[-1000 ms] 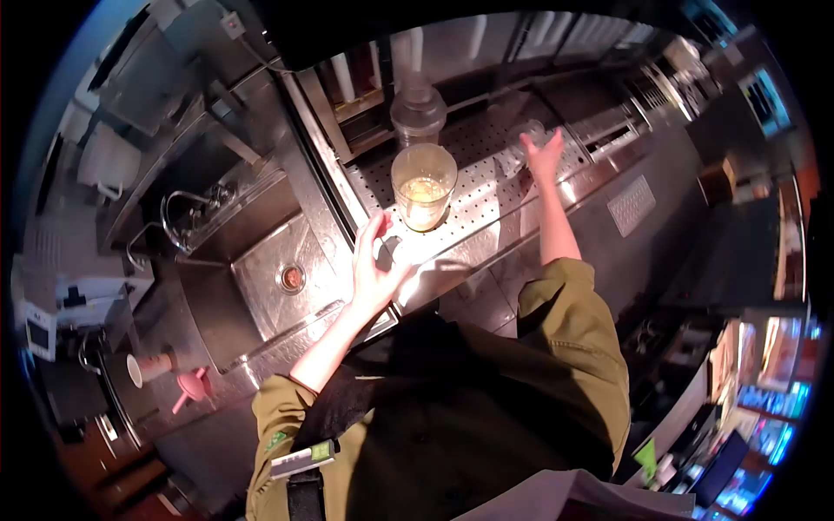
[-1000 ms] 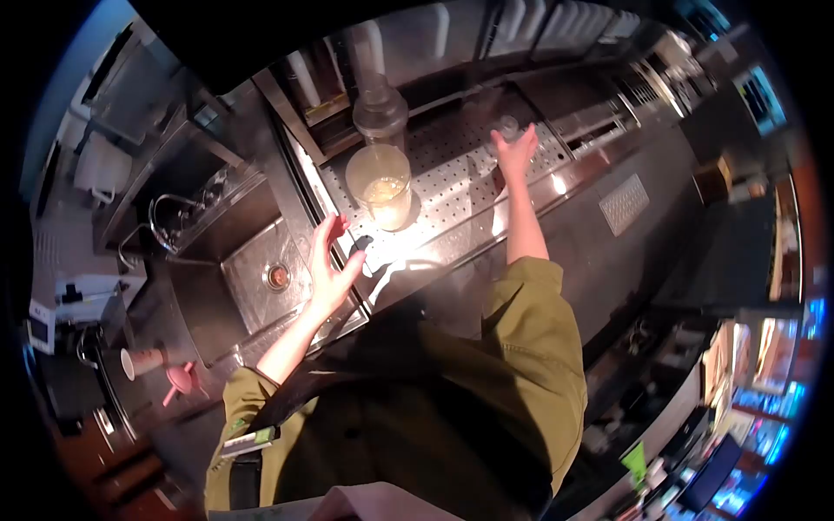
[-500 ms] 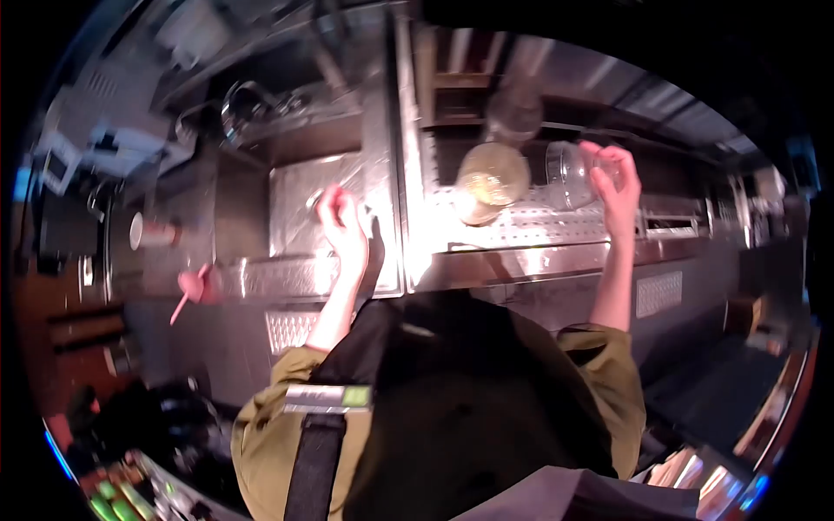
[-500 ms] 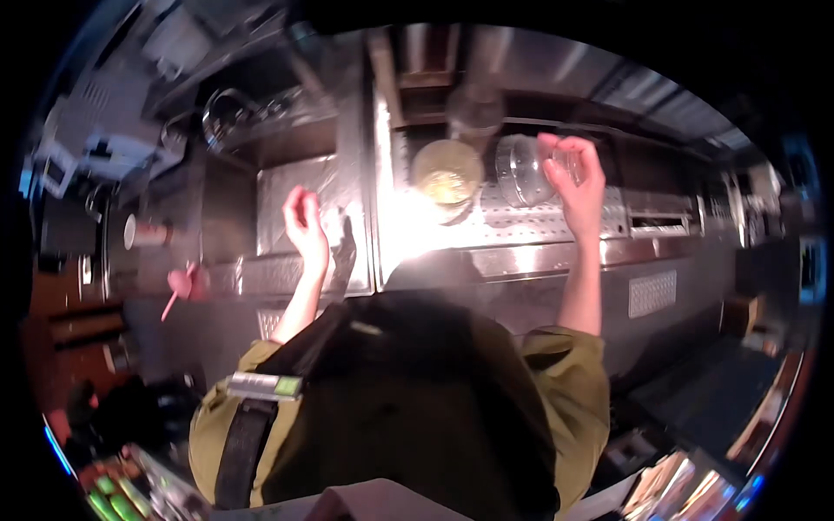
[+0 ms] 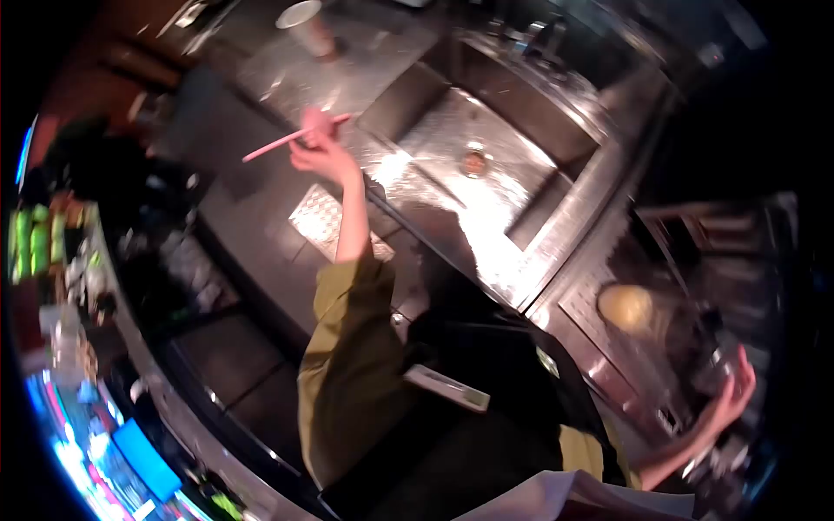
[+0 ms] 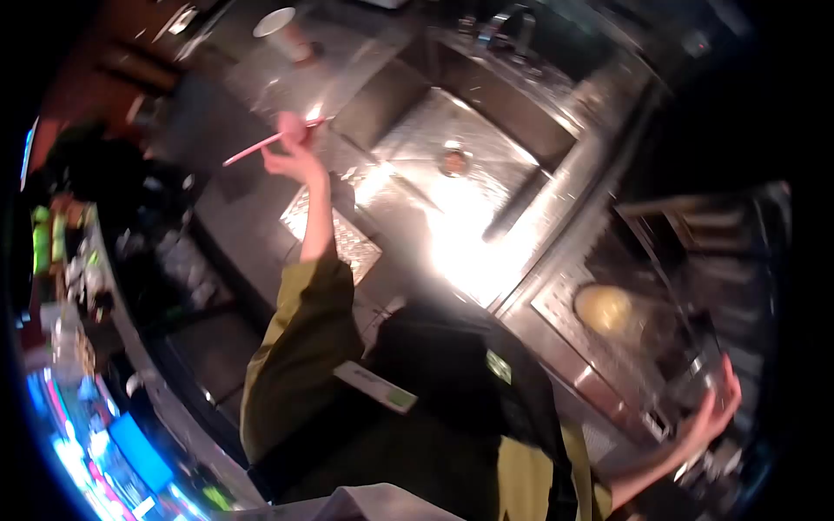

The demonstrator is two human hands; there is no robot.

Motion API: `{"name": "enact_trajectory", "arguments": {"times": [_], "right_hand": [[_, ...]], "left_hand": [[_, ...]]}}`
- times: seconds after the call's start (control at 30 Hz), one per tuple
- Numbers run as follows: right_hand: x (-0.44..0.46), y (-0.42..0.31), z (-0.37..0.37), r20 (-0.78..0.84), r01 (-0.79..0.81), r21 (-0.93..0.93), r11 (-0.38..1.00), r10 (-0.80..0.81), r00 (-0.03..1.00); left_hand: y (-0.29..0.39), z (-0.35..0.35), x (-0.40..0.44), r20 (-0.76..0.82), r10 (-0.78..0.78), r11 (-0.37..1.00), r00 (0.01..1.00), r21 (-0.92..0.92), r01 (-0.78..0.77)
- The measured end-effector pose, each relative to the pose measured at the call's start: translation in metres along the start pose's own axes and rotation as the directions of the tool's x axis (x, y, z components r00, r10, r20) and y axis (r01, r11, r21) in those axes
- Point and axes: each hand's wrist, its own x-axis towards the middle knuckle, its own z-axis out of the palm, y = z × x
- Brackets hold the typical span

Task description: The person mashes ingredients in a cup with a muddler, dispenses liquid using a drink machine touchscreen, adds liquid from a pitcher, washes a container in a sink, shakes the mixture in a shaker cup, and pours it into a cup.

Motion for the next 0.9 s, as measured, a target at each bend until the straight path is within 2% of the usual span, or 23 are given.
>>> {"name": "enact_trajectory", "arguments": {"times": [0.03, 0.07, 0.1, 0.13, 0.17, 0.2, 0.23, 0.3, 0.37, 0.4, 0.5, 0.53, 0.63, 0.67, 0.77, 0.83, 0.9], "right_hand": [[0.001, -0.026, 0.020, 0.023, 0.018, -0.002, 1.000, -0.018, 1.000], [-0.005, -0.043, 0.029, 0.034, -0.070, 0.013, 0.997, 0.070, 0.997], [0.000, -0.059, 0.041, 0.108, -0.050, -0.022, 0.999, 0.052, 0.993], [0.005, -0.068, 0.050, 0.131, -0.087, -0.072, 0.994, 0.096, 0.987], [0.004, -0.061, 0.057, 0.112, -0.121, -0.032, 0.992, 0.124, 0.986], [0.006, -0.060, 0.063, 0.133, -0.122, -0.040, 0.992, 0.126, 0.983], [0.005, -0.056, 0.067, 0.149, -0.077, -0.044, 0.996, 0.083, 0.985], [0.001, -0.047, 0.070, 0.194, 0.010, -0.053, 0.999, 0.000, 0.981], [-0.001, -0.052, 0.071, 0.177, 0.042, -0.054, 0.998, -0.032, 0.984], [0.000, -0.053, 0.072, 0.168, 0.107, -0.058, 0.993, -0.096, 0.981], [0.012, -0.057, 0.075, 0.234, 0.030, -0.128, 0.991, 0.001, 0.972], [0.015, -0.055, 0.078, 0.242, 0.044, -0.133, 0.990, -0.011, 0.970], [0.020, -0.042, 0.080, 0.253, 0.028, -0.121, 0.992, 0.004, 0.967], [0.019, -0.039, 0.081, 0.241, 0.069, -0.147, 0.987, -0.032, 0.970], [0.017, -0.030, 0.083, 0.197, 0.206, -0.224, 0.953, -0.163, 0.967], [0.017, -0.023, 0.086, 0.147, 0.312, -0.270, 0.911, -0.281, 0.948], [0.022, -0.037, 0.072, -0.092, 0.027, -0.140, 0.990, -0.040, 0.995]], "left_hand": [[0.015, 0.001, -0.036, 0.030, 0.091, 0.989, 0.995, -0.121, -0.087], [0.060, -0.010, -0.077, 0.235, 0.128, 0.963, 0.964, -0.262, -0.064], [0.099, -0.017, -0.123, 0.478, 0.203, 0.919, 0.854, -0.395, 0.002], [0.137, -0.022, -0.164, 0.730, 0.294, 0.882, 0.617, -0.456, 0.119], [0.175, -0.031, -0.199, 0.875, 0.389, 0.869, 0.290, -0.453, 0.200], [0.213, -0.041, -0.228, 0.892, 0.450, 0.873, -0.053, -0.427, 0.235], [0.213, -0.046, -0.267, 0.654, 0.746, 0.664, -0.125, -0.714, 0.223], [0.253, -0.061, -0.293, 0.545, 0.776, 0.630, -0.317, -0.693, 0.352], [0.279, -0.068, -0.313, 0.479, 0.811, 0.584, -0.334, -0.680, 0.443], [0.288, -0.069, -0.322, 0.487, 0.814, 0.580, -0.317, -0.698, 0.420], [0.294, -0.062, -0.361, 0.566, 0.780, 0.623, -0.267, -0.658, 0.423], [0.293, -0.060, -0.369, 0.603, 0.755, 0.653, -0.258, -0.654, 0.383], [0.298, -0.060, -0.376, 0.685, 0.685, 0.708, -0.250, -0.542, 0.454], [0.299, -0.059, -0.377, 0.695, 0.678, 0.719, -0.240, -0.557, 0.416], [0.298, -0.061, -0.372, 0.660, 0.710, 0.697, -0.244, -0.709, 0.111], [0.293, -0.060, -0.373, 0.650, 0.723, 0.682, -0.235, -0.727, 0.086], [0.295, -0.054, -0.374, 0.645, 0.733, 0.671, -0.218, -0.737, 0.075]]}}
